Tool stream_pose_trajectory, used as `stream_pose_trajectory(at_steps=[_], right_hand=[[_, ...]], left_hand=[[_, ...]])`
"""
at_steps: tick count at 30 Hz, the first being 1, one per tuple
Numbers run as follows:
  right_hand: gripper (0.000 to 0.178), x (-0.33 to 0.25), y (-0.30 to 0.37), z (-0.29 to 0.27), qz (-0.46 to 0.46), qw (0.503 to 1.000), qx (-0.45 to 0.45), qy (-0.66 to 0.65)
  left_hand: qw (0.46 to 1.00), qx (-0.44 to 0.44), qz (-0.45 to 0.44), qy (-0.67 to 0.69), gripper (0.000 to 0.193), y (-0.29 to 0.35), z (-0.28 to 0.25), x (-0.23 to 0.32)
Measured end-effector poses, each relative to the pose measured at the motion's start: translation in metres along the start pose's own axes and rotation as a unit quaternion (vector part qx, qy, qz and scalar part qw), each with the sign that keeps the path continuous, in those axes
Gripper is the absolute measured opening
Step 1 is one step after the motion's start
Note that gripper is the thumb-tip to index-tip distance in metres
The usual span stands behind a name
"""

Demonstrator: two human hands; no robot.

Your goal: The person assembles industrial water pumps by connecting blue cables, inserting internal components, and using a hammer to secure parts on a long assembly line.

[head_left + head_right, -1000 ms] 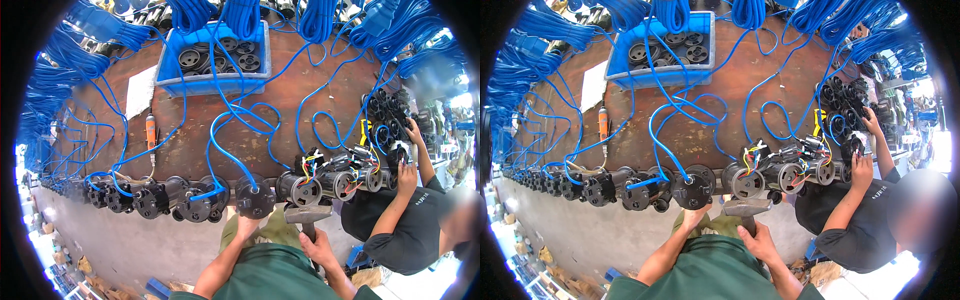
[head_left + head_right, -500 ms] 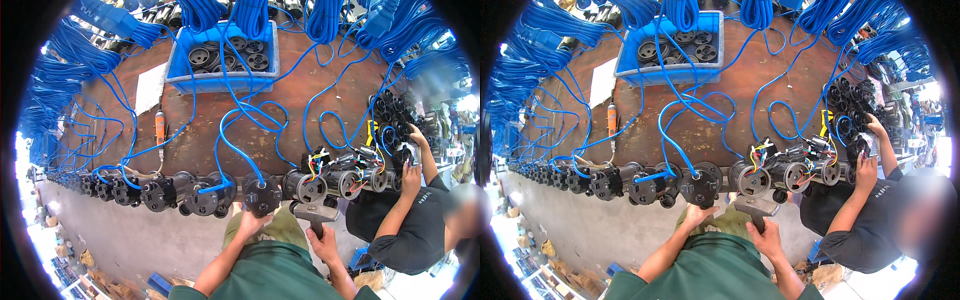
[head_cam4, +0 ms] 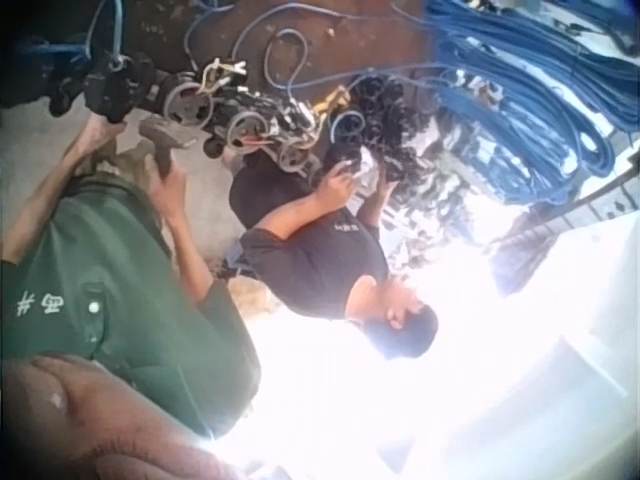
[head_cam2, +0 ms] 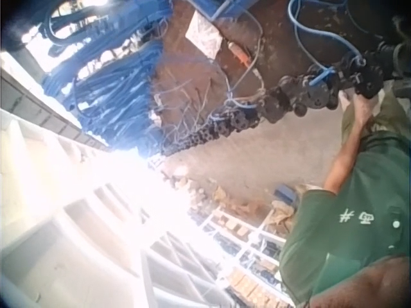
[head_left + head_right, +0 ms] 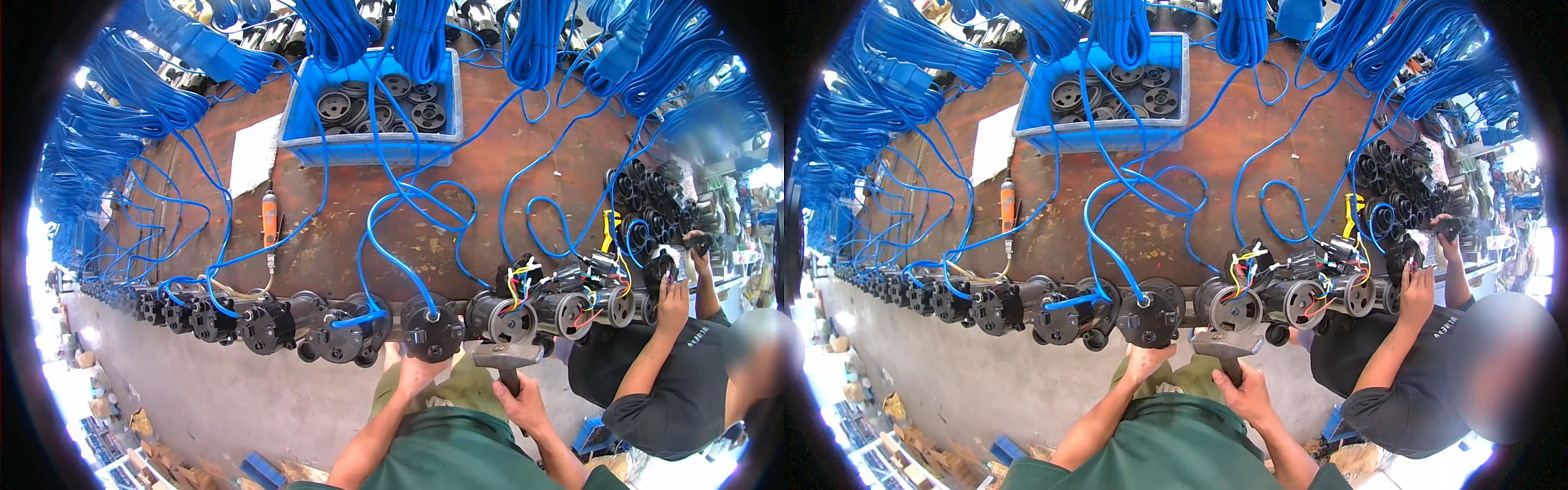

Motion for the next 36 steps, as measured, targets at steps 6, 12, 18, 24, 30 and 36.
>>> stream_pose_trajectory(at_steps=[6, 12, 18, 24, 30, 36], right_hand=[[0.028, 0.001, 0.000, 0.000, -0.010, 1.000, -0.006, 0.029], [0.033, 0.010, 0.011, 0.005, 0.002, 1.000, -0.004, 0.023], [0.033, 0.015, 0.028, -0.008, 0.023, 0.998, 0.061, 0.015], [0.020, -0.026, 0.034, -0.093, -0.132, 0.939, 0.290, 0.131], [0.033, -0.016, -0.013, -0.154, -0.261, 0.838, 0.410, 0.245], [0.034, 0.016, -0.034, -0.174, -0.194, 0.902, 0.380, 0.060]], left_hand=[[0.999, -0.010, -0.021, 0.027, 0.048, 0.000, -0.003, -0.006], [0.998, 0.043, -0.033, 0.030, 0.047, 0.007, 0.018, -0.047], [0.989, -0.100, -0.087, -0.063, 0.054, 0.014, -0.014, -0.004], [0.952, -0.253, 0.103, -0.138, 0.037, 0.056, -0.022, 0.160], [0.941, 0.013, 0.314, -0.128, 0.026, -0.084, 0.109, 0.260], [0.906, -0.178, 0.028, -0.384, 0.052, -0.156, 0.142, 0.226]])
Point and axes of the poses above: each hand's wrist, its own y-axis away from the middle knuckle, its own z-axis out of the palm, x = y × z, the point moved 4 cm from there along -y, towards the middle knuckle, and after that the axes turned 13 degrees about x, right-handed, at the moved point
